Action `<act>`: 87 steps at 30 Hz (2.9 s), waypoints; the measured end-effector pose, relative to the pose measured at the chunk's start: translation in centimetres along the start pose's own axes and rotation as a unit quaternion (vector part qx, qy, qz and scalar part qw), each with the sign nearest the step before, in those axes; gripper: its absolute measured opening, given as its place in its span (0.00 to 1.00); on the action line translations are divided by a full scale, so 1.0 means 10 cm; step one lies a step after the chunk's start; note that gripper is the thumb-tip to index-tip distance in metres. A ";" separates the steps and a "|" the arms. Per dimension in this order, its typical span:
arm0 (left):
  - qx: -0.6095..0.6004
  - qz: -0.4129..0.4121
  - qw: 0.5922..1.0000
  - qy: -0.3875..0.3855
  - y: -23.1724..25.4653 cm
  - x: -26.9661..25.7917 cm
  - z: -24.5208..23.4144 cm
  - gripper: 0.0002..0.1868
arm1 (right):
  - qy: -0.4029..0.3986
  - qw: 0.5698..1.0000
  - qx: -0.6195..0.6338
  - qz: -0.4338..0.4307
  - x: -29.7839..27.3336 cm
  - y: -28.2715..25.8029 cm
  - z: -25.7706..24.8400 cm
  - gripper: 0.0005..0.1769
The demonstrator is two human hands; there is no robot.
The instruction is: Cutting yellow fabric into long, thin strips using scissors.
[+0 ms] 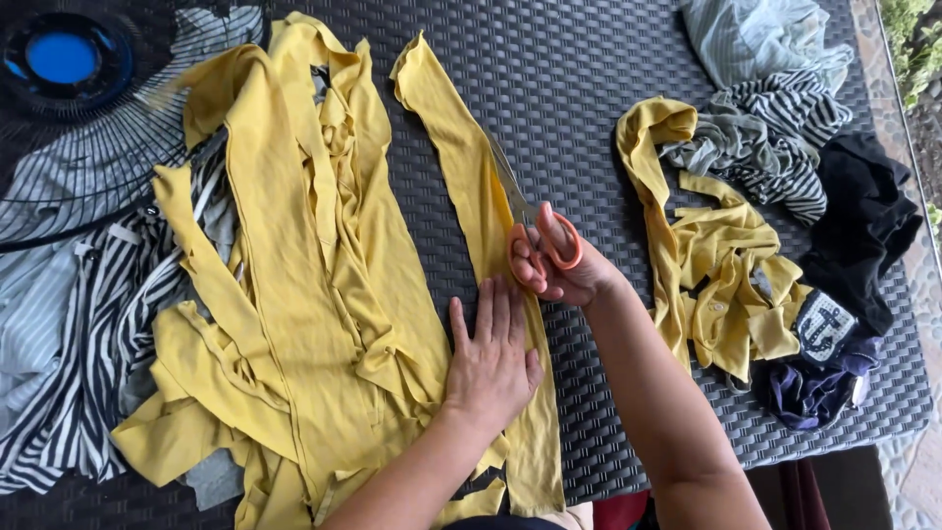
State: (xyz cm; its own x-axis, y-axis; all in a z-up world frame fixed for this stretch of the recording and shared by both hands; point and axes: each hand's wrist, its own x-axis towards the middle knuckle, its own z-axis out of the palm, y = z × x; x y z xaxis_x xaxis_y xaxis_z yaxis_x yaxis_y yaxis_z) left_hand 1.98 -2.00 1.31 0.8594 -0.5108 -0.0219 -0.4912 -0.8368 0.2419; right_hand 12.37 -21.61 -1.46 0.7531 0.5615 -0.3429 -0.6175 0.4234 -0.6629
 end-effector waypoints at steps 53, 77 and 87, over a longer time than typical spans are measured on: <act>0.036 -0.030 0.999 0.010 -0.11 0.71 0.14 0.37 | 0.042 0.999 -0.003 -0.013 -0.10 -0.24 0.04 0.42; 0.028 -0.036 0.999 0.024 -0.12 0.71 0.05 0.40 | 0.001 0.996 0.056 -0.072 0.56 -0.57 -0.22 0.39; 0.025 -0.039 0.998 0.029 -0.12 0.68 0.06 0.40 | 0.064 0.997 0.031 -0.030 0.72 -0.76 -0.09 0.44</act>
State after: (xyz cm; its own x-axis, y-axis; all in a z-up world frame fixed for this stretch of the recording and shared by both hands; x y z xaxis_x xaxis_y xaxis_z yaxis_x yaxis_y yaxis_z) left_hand 8.32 -4.63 0.28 0.9014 -0.4327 0.0184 -0.4279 -0.8832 0.1922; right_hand 22.65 -21.47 0.47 0.8095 0.4407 -0.3880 -0.5802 0.4989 -0.6438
